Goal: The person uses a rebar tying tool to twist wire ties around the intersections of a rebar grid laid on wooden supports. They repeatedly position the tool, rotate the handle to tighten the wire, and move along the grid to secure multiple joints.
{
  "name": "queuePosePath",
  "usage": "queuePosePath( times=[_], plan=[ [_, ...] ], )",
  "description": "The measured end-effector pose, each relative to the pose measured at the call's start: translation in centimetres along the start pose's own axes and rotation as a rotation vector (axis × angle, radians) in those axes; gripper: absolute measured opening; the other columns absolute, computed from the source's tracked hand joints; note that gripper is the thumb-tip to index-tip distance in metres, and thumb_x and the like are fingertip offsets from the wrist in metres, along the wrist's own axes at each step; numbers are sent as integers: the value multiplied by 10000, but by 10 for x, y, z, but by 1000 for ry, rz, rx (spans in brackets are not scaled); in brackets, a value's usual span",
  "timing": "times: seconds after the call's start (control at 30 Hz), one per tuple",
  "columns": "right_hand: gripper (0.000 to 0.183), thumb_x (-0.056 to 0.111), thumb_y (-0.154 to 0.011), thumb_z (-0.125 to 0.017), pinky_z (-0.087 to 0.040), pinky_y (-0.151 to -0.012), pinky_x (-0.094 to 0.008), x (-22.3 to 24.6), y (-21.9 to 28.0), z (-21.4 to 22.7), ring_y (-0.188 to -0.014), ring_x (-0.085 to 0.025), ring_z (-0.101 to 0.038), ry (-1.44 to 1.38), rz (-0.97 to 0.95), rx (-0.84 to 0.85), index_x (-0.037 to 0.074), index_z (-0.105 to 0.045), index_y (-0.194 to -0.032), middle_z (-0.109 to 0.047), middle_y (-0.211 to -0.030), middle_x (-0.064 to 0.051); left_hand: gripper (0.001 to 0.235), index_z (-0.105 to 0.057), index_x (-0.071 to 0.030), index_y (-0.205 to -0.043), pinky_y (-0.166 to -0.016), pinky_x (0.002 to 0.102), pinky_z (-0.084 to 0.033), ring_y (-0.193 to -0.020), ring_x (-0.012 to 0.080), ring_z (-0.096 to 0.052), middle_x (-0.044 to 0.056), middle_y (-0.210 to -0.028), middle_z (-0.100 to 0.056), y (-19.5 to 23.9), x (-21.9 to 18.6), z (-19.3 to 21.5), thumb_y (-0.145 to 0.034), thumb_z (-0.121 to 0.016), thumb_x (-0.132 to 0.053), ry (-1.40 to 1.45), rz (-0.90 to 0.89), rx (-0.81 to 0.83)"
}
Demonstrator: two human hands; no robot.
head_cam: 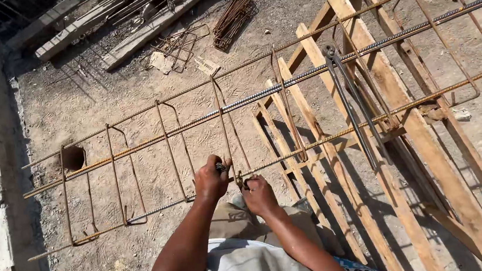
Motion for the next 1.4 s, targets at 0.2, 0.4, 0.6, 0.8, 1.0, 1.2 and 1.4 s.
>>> queuePosePath(
  times=[0.2,0.4,0.6,0.8,1.0,1.2,1.4],
  plan=[
    [245,71,-894,-551,-467,-1070,-471,60,10,18,-912,-343,-743,91,144,-42,120,-741,-748,-758,-800,-152,311,-607,-224,-1048,-719,465,-586,-769,332,-759,86,-847,-764,2,36,-30,-920,-685,-497,-108,-274,-227],
    [336,14,-750,-489,-524,-943,-591,48,22,-2,-1011,-496,-685,-164,30,59,-28,-787,-899,-740,-893,-280,466,-554,-196,-1110,-895,426,-531,-893,289,-718,21,-918,-653,42,20,-25,-740,-837,-191,-75,-345,-452],
    [189,121,-725,-556,-480,-616,-423,38,1,19,-574,-240,-573,-63,-12,204,21,-648,-594,-543,-527,-160,240,-658,-291,-901,-673,303,-521,-676,168,-701,-67,-700,-628,12,9,-30,-914,-735,-518,-159,-193,-836],
    [256,163,-789,-585,-402,-553,-331,100,-10,49,-562,-132,-434,-113,87,182,116,-524,-545,-386,-479,-60,296,-595,-289,-846,-639,315,-507,-623,196,-690,-51,-649,-593,-18,-28,21,-980,-663,-544,-181,-216,-946],
    [330,225,-867,-615,-410,-556,-322,104,-3,62,-544,-169,-476,-112,75,141,117,-536,-565,-485,-464,-102,288,-572,-272,-860,-679,394,-547,-652,254,-730,-9,-641,-638,-27,-22,20,-978,-668,-518,-159,-169,-888],
    [402,296,-873,-662,-414,-574,-370,97,1,54,-561,-215,-476,-150,31,119,90,-507,-566,-452,-520,-152,281,-566,-272,-865,-727,440,-570,-674,282,-741,12,-650,-669,-18,-30,30,-982,-677,-502,-190,-127,-799],
    [311,216,-875,-639,-440,-586,-320,104,18,55,-591,-143,-478,-225,73,28,114,-527,-604,-445,-520,-90,227,-570,-292,-1032,-835,533,-567,-874,396,-751,84,-822,-740,-14,23,-31,-977,-577,-512,-63,225,-334]
  ],
)
Point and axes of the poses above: each hand's wrist, its own y-axis away from the middle knuckle, its own z-axis out of the back of the hand, x = y × z, the point moved 4 cm from there along -y, towards the middle knuckle
